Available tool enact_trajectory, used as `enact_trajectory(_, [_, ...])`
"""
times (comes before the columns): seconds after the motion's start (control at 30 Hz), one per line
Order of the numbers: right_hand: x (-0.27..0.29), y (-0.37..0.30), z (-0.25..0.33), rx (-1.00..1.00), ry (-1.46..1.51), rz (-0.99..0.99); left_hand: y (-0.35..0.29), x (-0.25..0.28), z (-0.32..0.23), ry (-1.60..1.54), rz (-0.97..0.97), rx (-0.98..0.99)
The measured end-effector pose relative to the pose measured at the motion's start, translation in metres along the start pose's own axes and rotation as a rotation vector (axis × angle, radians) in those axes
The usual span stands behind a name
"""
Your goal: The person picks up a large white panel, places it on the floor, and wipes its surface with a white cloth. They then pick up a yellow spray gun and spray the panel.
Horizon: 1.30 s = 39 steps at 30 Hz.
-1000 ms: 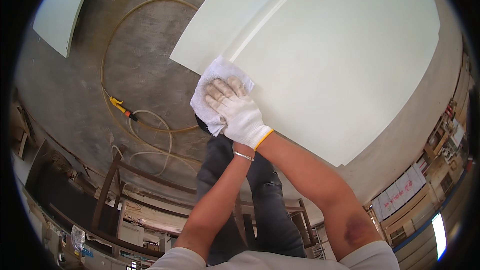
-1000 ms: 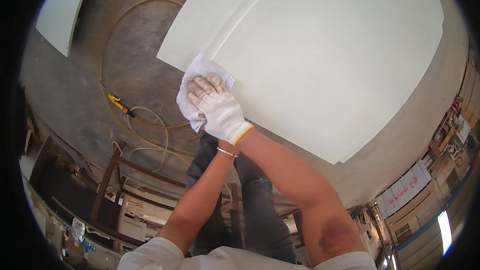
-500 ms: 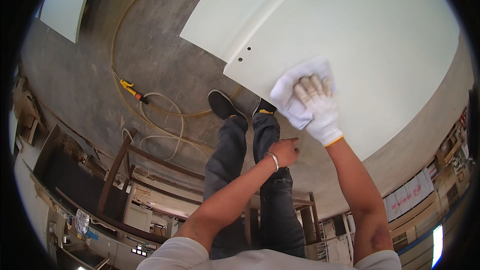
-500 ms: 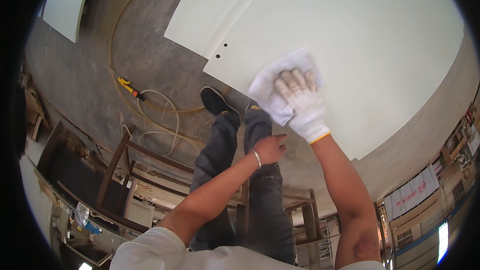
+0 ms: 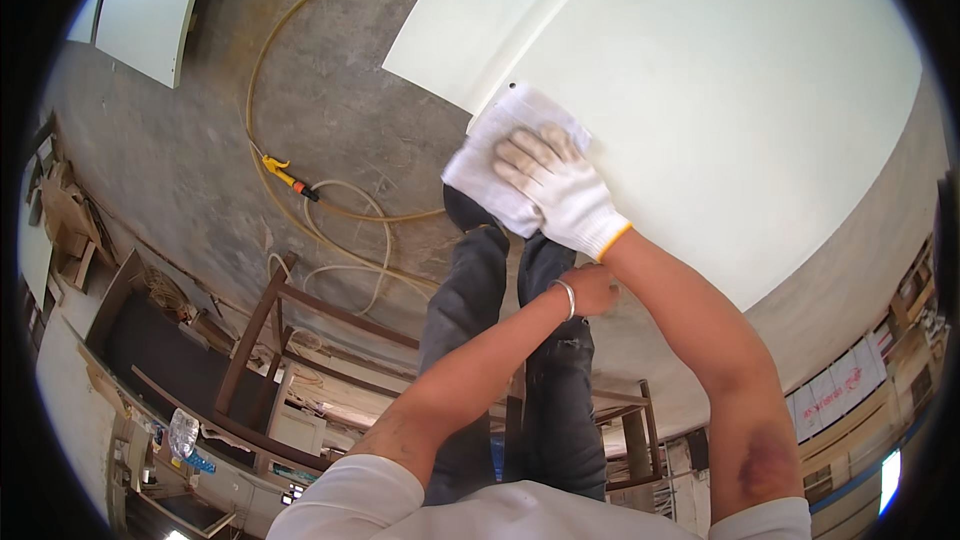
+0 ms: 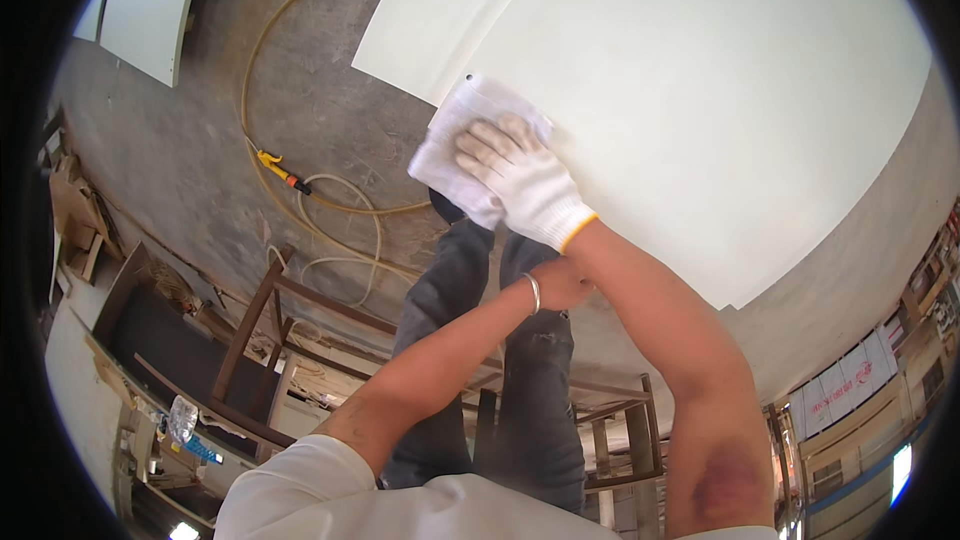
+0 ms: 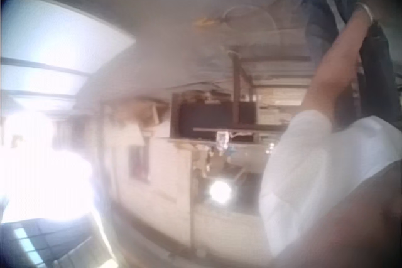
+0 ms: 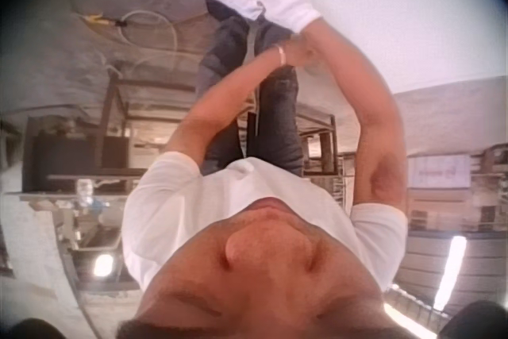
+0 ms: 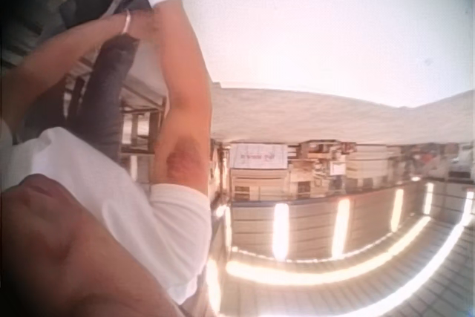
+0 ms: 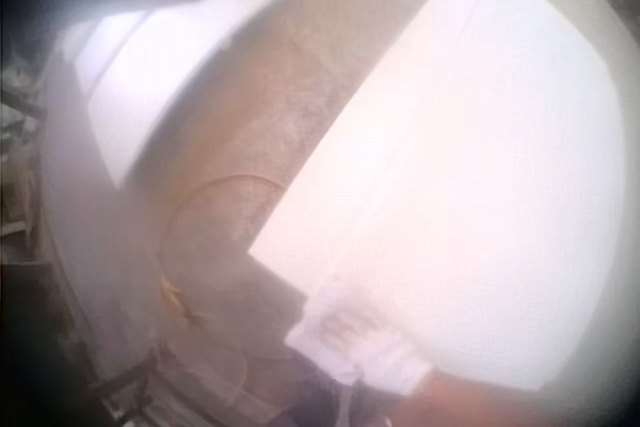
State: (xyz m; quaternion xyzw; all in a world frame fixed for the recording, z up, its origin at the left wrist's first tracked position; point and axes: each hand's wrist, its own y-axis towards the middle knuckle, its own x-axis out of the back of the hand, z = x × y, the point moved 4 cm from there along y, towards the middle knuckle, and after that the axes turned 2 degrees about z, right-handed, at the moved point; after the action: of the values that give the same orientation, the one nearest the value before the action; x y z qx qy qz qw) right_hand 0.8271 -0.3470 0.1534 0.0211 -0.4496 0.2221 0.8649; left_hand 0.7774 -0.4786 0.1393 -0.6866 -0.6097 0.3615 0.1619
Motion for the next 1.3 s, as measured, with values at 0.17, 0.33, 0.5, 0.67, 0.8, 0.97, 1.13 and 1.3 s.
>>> enact_trajectory(0.17, [0.015, -0.123, -0.004, -0.184, -0.090, 0.199, -0.032, -0.021, 0.048, -0.031, -0.057, 0.110])
enact_trajectory(0.33, [0.015, -0.082, 0.020, -0.241, -0.113, 0.028, -0.058, -0.062, 0.109, -0.138, -0.203, 0.142])
enact_trajectory(0.5, [-0.015, 0.055, 0.051, -0.287, 0.131, -0.325, -0.103, -0.078, 0.134, -0.080, -0.190, 0.094])
enact_trajectory(0.67, [-0.031, 0.050, 0.054, -0.266, -0.027, -0.415, -0.176, -0.073, 0.150, -0.269, -0.361, 0.281])
enact_trajectory(0.8, [-0.033, -0.048, 0.027, -0.306, 0.065, -0.414, -0.192, -0.086, 0.157, -0.329, -0.446, 0.318])
enact_trajectory(0.97, [-0.039, -0.190, 0.000, -0.459, -0.023, -0.297, -0.156, -0.120, 0.145, -0.249, -0.351, 0.282])
enact_trajectory(1.13, [-0.038, -0.339, -0.019, -0.597, -0.100, -0.198, -0.126, -0.158, 0.127, -0.093, -0.238, 0.299])
enact_trajectory(1.3, [-0.043, -0.524, -0.044, -0.878, -0.284, 0.061, -0.119, -0.170, 0.131, 0.106, -0.163, 0.344])
